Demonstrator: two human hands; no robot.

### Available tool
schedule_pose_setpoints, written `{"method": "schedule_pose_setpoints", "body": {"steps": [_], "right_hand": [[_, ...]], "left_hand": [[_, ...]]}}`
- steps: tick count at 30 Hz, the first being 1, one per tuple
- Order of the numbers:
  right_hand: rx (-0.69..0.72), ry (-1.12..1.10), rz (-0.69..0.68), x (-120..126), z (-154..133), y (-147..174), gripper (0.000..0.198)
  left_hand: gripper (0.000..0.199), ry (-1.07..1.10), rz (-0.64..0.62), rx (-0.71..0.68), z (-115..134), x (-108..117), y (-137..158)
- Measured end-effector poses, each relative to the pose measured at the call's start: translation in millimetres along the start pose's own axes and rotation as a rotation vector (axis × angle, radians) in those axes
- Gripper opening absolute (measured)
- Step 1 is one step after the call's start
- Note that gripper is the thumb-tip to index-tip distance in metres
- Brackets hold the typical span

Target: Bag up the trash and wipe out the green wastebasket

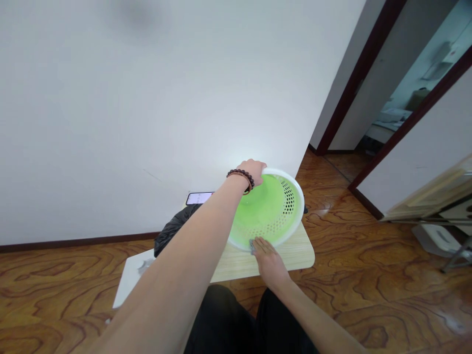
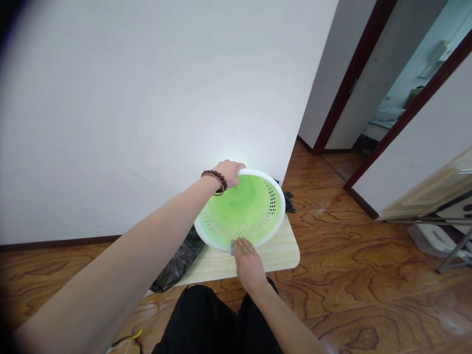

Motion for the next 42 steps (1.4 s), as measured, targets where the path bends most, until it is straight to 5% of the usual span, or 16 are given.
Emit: {"method": "schedule_pose_setpoints", "body": {"steps": [6,12,16,27,31,34,42], "right_hand": [[-0.126,-0.337,0.053,-19.4,-74.0,-21.8,0.043],[0.155,-0.012,-0.05,3.8,1.3,-2.0,0.044],[0.16,0.144,-0.029,19.5,39.8,8.7,0.049],[-0.089,-0.271,0.026,-12.4,-48.0,-20.2,0.038],[-0.029,-0.294,-0.03,-8.3,-44.6,-16.1,0.037],[0.033,-0.215,-0.063,-6.9,-33.3,-7.0,0.055],[-0.044,-0.142,-0.094,10.0,-13.2,-1.1,0.057]], "left_hand": [[0.038,-0.015,0.003,-0.002,-6.9,-2.7,0.8],[0.037,-0.022,-0.002,-0.014,-7.5,-3.4,-0.1],[0.036,-0.013,0.032,-0.017,-6.8,-3.5,-0.9],[0.038,-0.047,0.034,0.018,-16.1,-3.1,9.0],[0.039,-0.048,0.046,0.014,-14.3,-4.1,6.7],[0.038,-0.036,0.037,0.021,-10.8,-3.5,5.1],[0.039,0.004,0.009,0.037,-5.5,0.7,6.1]]}}
Point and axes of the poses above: each hand's wrist, its own y-axis away from the middle knuckle, its own x-axis out of the back of the hand, z = x × y, the point moved 1 cm from there along -y, towards the middle knuckle, and after that the axes turned 13 degrees about -x, right-handed, at the moved point
